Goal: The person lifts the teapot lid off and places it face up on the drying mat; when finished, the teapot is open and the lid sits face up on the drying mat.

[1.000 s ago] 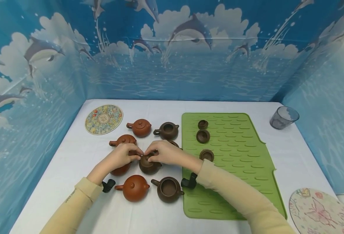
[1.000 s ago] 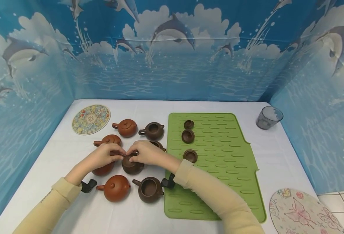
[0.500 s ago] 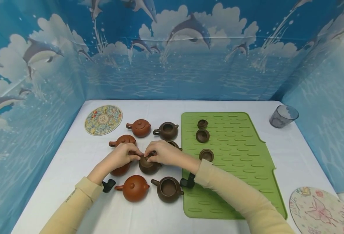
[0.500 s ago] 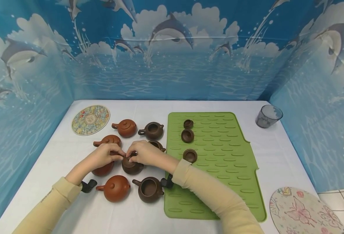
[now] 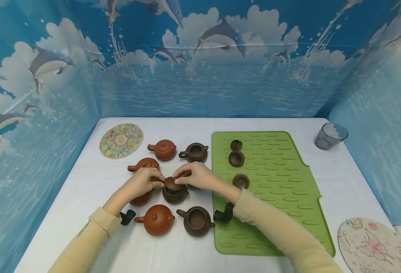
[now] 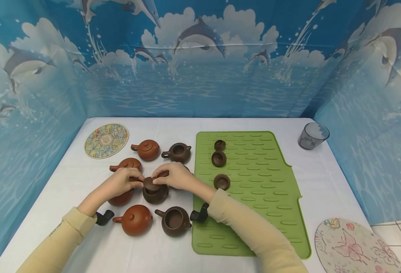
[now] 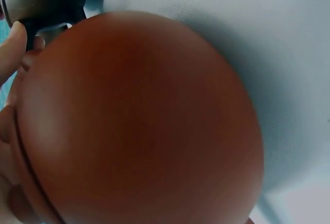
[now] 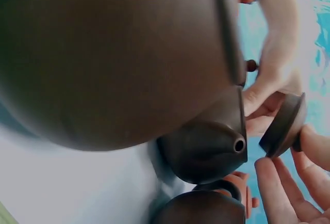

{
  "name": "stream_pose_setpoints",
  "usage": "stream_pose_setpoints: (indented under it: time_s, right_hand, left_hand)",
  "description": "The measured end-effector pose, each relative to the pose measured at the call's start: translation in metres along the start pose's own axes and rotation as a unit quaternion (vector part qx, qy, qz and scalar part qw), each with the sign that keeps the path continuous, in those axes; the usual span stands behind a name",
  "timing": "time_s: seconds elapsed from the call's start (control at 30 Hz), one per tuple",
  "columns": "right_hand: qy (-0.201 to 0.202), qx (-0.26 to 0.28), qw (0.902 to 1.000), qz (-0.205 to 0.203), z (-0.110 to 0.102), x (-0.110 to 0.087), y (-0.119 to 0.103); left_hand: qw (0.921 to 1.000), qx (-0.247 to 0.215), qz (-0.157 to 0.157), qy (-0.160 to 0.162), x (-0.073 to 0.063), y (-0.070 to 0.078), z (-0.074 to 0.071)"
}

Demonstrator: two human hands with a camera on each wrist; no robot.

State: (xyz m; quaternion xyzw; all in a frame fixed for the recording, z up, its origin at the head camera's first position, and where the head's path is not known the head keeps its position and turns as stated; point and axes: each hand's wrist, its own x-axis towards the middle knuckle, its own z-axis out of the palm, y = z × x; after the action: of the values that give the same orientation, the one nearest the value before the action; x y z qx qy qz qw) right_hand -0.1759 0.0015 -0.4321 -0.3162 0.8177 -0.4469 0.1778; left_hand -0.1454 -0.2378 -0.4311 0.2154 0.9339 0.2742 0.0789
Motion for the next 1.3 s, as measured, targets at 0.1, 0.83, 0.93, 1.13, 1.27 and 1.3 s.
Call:
stream_pose_setpoints:
  time_s: [0.1,0.83,0.93,1.13,1.27,1.3]
  right_hand:
    - [-0.017,0.13,0.99,0.051,-0.004,-0.004,0.005]
    - [-0.05,0.527,0.8388,0.127,-0.022,-0.057,0.006]
    - [-0.03,0.504,0.8535,0.13,-0.031,-0.065,0.009]
    - [0.071,0.422,0.8929,0.139,-0.062,-0.078,0.026]
    - [0.148,0.365,0.9062,0.154,-0.089,-0.087,0.041]
    - [0.165,0.348,0.9087,0.16,-0.096,-0.09,0.045]
  left_hand:
    - [1.0,-0.002,0.002,0.001,0.0,0.001,0.0]
    - [1.0,-0.005,-0.001,-0.005,0.0,0.004,0.002]
    - [0.9999,-0.009,-0.002,-0.005,-0.001,0.003,0.001]
    - [0.9999,-0.01,-0.004,-0.006,0.0,0.003,0.001]
    - [0.9999,-0.011,-0.006,-0.009,0.001,0.003,0.0]
    - [0.9999,-0.01,-0.007,-0.009,0.001,0.003,0.0]
